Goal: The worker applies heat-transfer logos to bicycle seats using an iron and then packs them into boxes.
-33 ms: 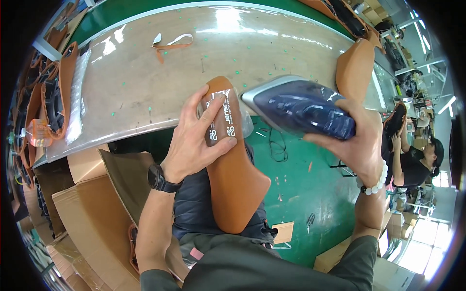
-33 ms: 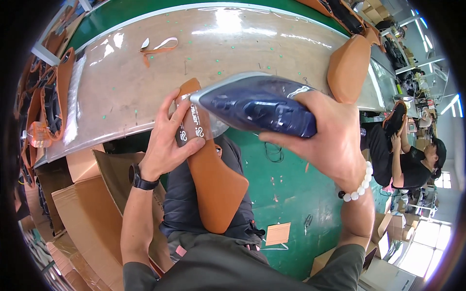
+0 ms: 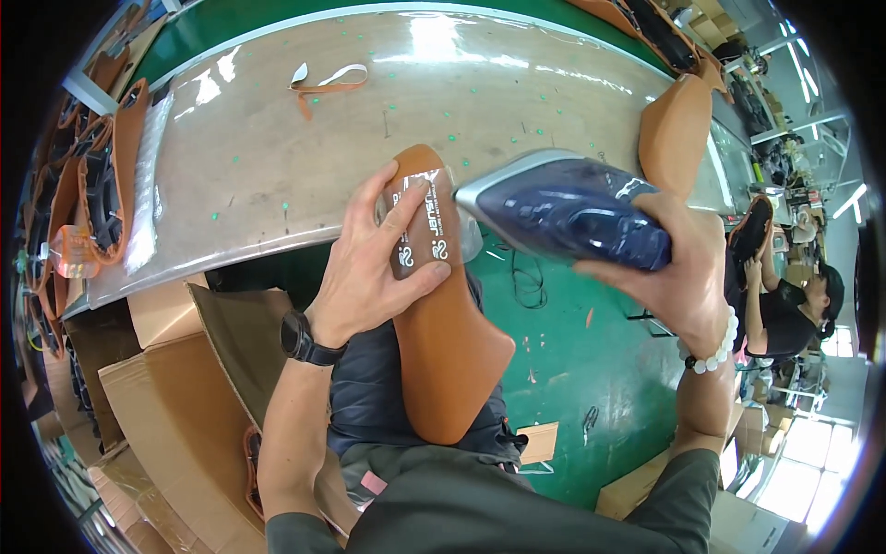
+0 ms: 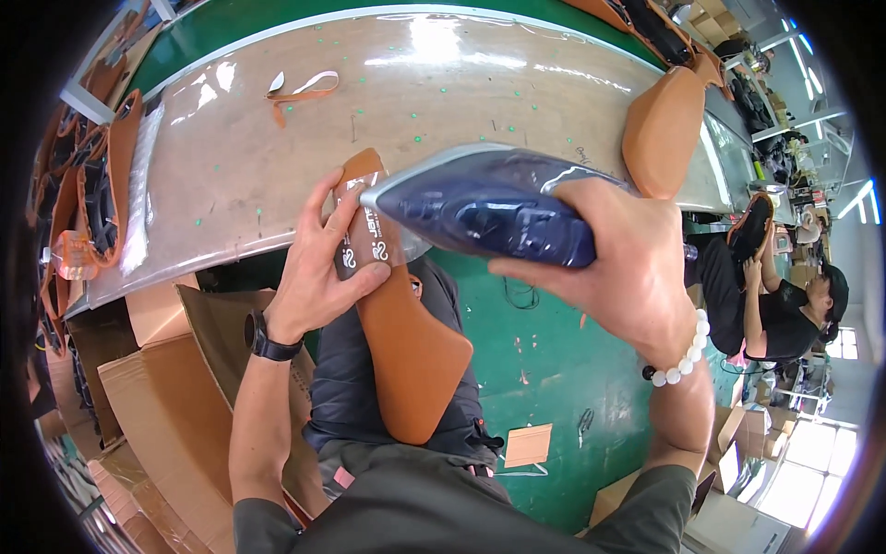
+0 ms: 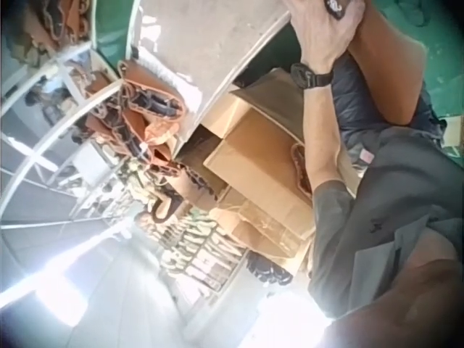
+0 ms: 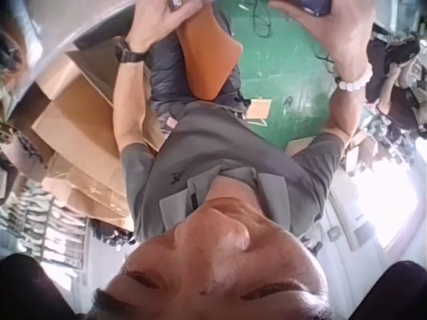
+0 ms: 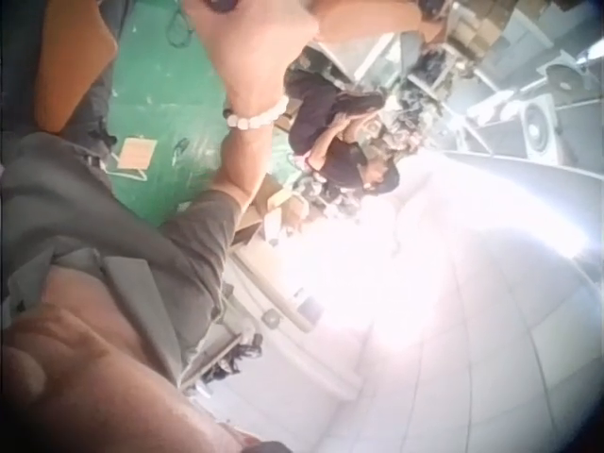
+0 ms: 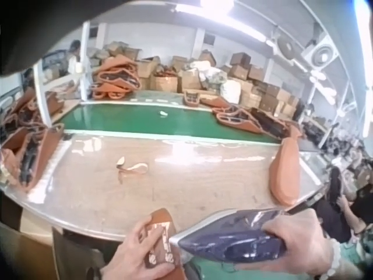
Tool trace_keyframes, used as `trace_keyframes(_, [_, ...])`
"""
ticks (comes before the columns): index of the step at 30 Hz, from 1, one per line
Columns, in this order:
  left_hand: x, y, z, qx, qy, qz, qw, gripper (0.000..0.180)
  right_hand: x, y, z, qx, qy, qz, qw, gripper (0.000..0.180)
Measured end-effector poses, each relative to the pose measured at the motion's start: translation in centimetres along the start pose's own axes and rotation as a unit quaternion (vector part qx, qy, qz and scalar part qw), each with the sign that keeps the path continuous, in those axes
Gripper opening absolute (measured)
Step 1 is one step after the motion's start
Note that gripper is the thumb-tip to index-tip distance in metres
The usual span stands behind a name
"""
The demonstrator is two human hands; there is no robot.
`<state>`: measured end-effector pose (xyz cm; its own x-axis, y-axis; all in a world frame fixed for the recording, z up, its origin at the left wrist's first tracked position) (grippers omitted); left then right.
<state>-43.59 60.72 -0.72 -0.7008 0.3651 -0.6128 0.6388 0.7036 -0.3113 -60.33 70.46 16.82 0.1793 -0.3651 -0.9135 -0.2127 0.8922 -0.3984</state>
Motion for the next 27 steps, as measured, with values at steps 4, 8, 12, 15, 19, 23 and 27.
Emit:
trace_keyframes(4, [-0.2, 0.0, -0.4, 0.022, -0.017, -0.008, 1.000, 0.085, 1.3, -0.2, 2.1, -0.071, 0.058, 0.068, 0.994, 0.050])
trace_keyframes(8, [0.1, 0.0, -0.3, 0.014, -0.011, 0.000, 1.000, 0.086, 3.1, -0.5, 3.5, -0.134, 0.104, 0.108, 0.980, 0.047])
trace_keyframes(12, [0.1, -0.1, -0.4, 0.018, -0.017, 0.003, 1.000, 0.089, 4.2, -0.8, 4.2, -0.161, 0.131, 0.137, 0.969, 0.045])
trace_keyframes(15, [0.2, -0.1, -0.4, 0.011, -0.013, 0.008, 1.000, 0.090, 4.5, -1.0, 4.4, -0.164, 0.136, 0.150, 0.965, 0.042])
trace_keyframes(19, [0.1, -0.1, -0.3, 0.011, -0.018, 0.008, 1.000, 0.090, 4.7, -1.1, 4.7, -0.171, 0.133, 0.160, 0.963, 0.038])
trace_keyframes(23, [0.1, -0.1, -0.4, 0.018, -0.012, 0.001, 1.000, 0.089, 5.1, -1.3, 4.5, -0.175, 0.152, 0.169, 0.958, 0.036])
trace_keyframes(27, [0.3, -0.2, -0.4, 0.018, -0.003, -0.003, 1.000, 0.087, 5.2, -1.7, 4.2, -0.167, 0.147, 0.174, 0.959, 0.035])
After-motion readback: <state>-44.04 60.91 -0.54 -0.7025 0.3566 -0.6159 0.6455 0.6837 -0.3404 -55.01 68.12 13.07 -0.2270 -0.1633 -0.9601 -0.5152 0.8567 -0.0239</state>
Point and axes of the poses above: each hand's wrist, its own y-axis away from the middle knuckle, its own x-axis out of the palm, z = x × y, the point moved 10 cm from there along -y, towards the middle knuckle, and after that the axes turned 1 degree about -y, right-handed, at the moved point
